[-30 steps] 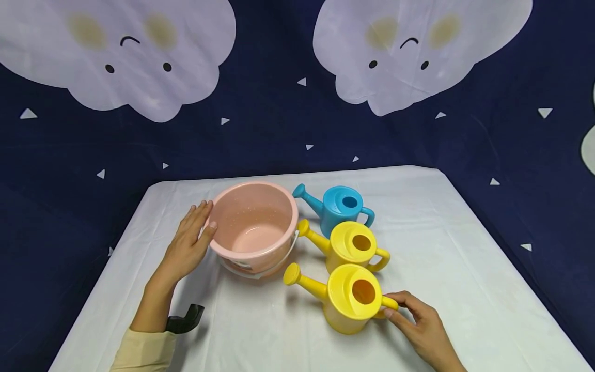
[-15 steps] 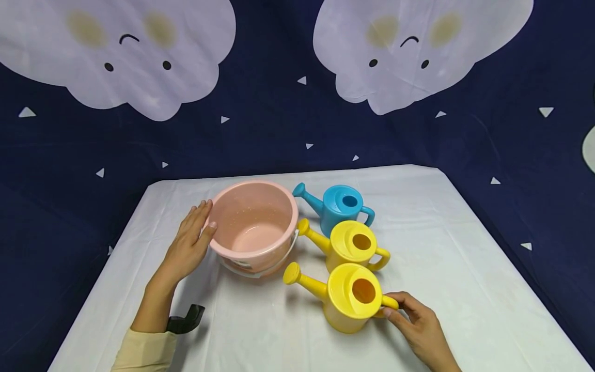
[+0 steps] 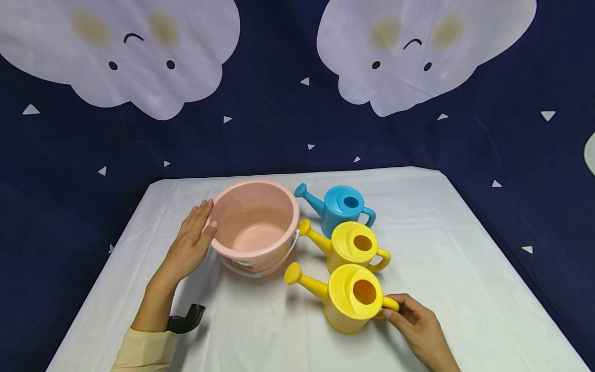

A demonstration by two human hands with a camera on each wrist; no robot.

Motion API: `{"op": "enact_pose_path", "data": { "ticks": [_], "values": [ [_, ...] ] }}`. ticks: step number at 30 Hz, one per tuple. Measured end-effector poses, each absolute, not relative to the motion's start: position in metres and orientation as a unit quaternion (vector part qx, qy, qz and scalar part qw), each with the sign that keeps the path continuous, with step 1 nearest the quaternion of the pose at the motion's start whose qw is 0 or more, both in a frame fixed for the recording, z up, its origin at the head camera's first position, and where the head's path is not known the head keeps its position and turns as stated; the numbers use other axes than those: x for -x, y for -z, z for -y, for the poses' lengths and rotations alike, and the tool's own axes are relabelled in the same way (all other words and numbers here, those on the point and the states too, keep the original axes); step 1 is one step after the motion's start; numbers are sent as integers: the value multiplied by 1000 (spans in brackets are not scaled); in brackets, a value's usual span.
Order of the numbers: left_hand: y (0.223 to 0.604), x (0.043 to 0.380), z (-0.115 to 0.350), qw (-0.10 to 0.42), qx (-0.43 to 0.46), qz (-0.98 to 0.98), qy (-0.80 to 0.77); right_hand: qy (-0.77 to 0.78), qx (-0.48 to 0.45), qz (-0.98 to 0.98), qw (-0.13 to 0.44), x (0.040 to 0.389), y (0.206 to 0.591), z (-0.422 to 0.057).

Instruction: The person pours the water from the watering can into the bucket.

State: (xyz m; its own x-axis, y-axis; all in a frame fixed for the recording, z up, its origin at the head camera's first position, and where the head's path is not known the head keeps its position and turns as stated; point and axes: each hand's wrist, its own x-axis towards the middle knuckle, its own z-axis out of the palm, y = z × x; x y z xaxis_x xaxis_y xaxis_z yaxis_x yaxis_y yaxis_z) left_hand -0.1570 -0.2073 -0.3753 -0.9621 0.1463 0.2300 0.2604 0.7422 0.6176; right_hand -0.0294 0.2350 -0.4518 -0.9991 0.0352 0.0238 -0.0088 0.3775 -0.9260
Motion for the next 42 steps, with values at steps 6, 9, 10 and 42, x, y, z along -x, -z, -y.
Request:
{"op": "enact_pose_path", "data": {
  "ticks": [6,9,10,42],
  "values": [
    [374,157,207,85,116,927,346,-567,21,823,11,29,450,-234],
    [374,156,207,85,116,927,345,-567,19,823,18,28,451,-234],
    [374,156,207,85,116,927,346,-571,18,821,20,28,452,-234],
    [373,154,208,69,106,930,345,-708,8,705,46,26,463,-228]
  ]
}}
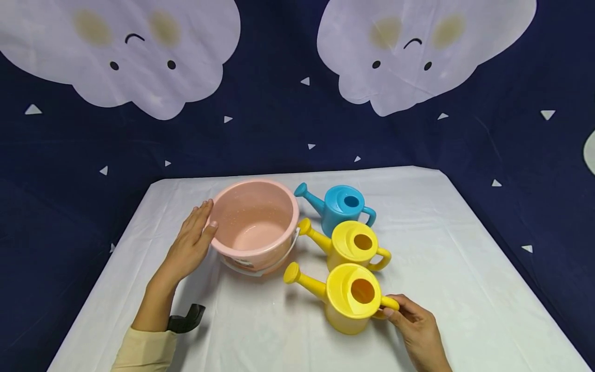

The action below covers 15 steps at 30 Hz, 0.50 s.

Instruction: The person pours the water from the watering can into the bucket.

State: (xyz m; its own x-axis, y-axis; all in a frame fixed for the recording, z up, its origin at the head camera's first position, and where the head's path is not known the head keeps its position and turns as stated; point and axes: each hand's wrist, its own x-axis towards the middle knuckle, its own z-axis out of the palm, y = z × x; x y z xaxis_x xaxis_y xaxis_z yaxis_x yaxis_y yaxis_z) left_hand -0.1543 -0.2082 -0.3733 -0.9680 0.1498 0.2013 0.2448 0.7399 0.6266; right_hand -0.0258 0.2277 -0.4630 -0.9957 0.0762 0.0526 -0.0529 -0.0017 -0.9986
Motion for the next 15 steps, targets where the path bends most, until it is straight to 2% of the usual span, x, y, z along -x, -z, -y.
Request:
{"op": "enact_pose_path", "data": {
  "ticks": [11,15],
  "values": [
    [374,154,207,72,105,930,345,-725,-37,686,58,23,464,-231],
    [374,154,208,70,105,930,345,-725,-26,686,51,23,460,-231]
  ]
}}
